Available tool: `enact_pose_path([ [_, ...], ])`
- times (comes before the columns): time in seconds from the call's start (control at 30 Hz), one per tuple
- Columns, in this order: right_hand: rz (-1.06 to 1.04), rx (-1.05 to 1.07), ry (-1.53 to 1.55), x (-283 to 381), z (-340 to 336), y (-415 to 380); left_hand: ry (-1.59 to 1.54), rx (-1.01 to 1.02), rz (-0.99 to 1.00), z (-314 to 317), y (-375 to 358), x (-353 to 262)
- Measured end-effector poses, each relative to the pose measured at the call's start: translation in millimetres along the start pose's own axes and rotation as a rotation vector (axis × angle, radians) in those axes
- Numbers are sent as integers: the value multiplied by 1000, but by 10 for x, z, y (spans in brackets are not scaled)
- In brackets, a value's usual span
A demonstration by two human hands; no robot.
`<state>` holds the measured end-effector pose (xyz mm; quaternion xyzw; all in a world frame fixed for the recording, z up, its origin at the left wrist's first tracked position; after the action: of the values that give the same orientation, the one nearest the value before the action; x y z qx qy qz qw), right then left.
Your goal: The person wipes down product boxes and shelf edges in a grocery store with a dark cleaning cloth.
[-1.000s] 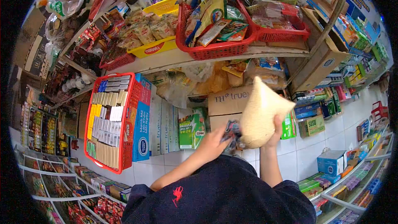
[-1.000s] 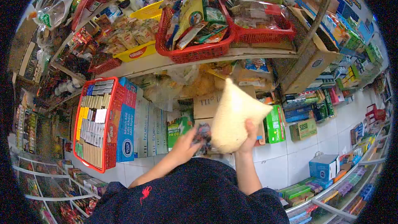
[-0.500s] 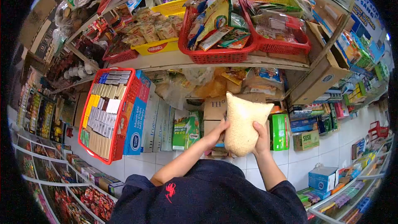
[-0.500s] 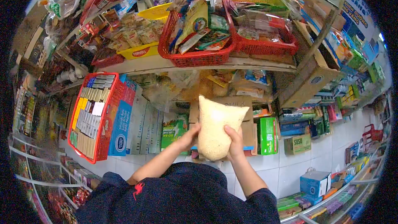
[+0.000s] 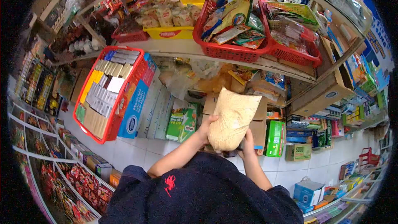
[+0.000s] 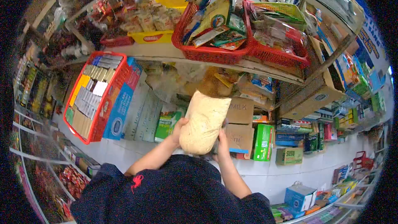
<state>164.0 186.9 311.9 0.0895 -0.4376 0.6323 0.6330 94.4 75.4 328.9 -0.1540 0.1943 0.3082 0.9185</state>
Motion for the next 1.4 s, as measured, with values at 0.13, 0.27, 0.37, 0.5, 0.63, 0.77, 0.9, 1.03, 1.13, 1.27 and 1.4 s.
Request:
enact_pose_path([
  [0.13,-264,-87,-57,149,30,53,210,-108,114,141,65,-35],
  [0.27,-424,-111,-152,342,284,-87,2,-213,13,-118,64,-68],
  [0.37,-950,-8,-860,272,464,-279,-253,-98,93,-223,115,-129],
  [0.5,-1094,166,-1041,442,653,-209,-199,-87,124,-198,-31,-259],
  [0.63,-1014,29,-907,799,939,63,-195,-210,147,-257,-50,-166],
  [0.77,-1126,272,-1123,436,999,-158,-349,-60,274,-321,-52,-296],
  [0.9,-1224,387,-1167,316,970,-76,-312,-125,270,-420,-176,-408],
  [1.03,-890,51,-801,529,1018,254,-246,-145,194,-351,-265,-351],
  [1.13,-1020,107,-913,405,1153,8,-263,-126,235,-468,-253,-372],
  [1.27,-999,351,-1114,58,1180,-276,-327,-104,286,-449,-375,-592],
  [1.4,-1034,298,-1094,193,1175,79,-245,-235,229,-470,-436,-655],
])
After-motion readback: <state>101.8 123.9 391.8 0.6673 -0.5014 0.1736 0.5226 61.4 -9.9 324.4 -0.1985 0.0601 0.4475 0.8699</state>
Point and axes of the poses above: each hand's wrist, its own y-axis towards the middle knuckle, its own z-axis out of the palm, x = y × z, the point moved 4 cm from there along y, towards the middle knuckle, and after that the axes turned 6 degrees about z, right-handed, at the moved point
